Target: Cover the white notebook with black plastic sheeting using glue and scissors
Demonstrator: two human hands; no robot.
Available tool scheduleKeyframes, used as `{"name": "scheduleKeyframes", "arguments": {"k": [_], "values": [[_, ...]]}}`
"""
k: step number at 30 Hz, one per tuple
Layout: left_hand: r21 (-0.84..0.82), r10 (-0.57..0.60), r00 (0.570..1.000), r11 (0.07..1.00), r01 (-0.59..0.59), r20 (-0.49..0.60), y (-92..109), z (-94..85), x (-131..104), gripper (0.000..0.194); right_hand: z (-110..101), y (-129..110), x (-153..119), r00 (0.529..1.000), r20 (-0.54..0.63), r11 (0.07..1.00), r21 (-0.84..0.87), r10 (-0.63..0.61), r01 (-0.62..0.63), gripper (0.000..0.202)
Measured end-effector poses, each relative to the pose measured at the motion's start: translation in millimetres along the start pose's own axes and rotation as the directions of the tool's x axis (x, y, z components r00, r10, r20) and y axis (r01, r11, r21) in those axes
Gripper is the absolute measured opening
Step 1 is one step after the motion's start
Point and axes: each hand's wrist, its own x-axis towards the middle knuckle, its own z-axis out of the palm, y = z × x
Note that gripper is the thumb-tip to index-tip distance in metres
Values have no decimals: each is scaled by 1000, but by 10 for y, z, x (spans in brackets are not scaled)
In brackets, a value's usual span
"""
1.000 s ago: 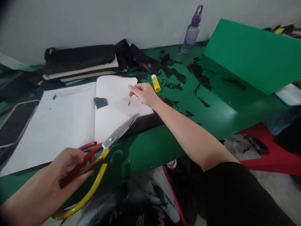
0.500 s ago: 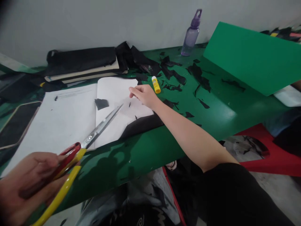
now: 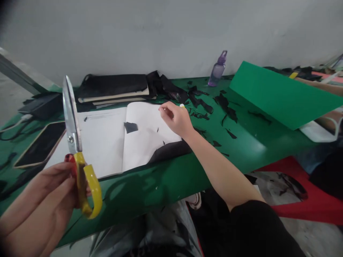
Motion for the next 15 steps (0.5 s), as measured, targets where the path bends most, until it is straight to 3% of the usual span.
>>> {"name": "scheduleKeyframes", "arguments": {"k": [3, 6, 9, 11, 15], "values": [[-86, 55, 997, 995, -50, 49, 86, 67, -1, 24, -37, -362, -30, 1000, 5, 1000, 3, -12, 12, 17], [-158, 48, 988, 987, -24, 149, 186, 129, 30, 26, 33, -723, -154, 982, 188, 989, 135, 28, -54, 11], [-226, 35, 956, 974, 33, 292, 229, 195, 61, 34, 158, -985, -374, 887, 460, 951, 249, 48, -181, 11], [-249, 45, 936, 967, 46, 349, 214, 236, 69, 36, 228, -1090, -537, 829, 550, 913, 282, 96, -293, 17], [-257, 72, 921, 966, 31, 382, 131, 269, 83, 37, 295, -1205, -794, 818, 541, 858, 309, 196, -410, 31]]}}
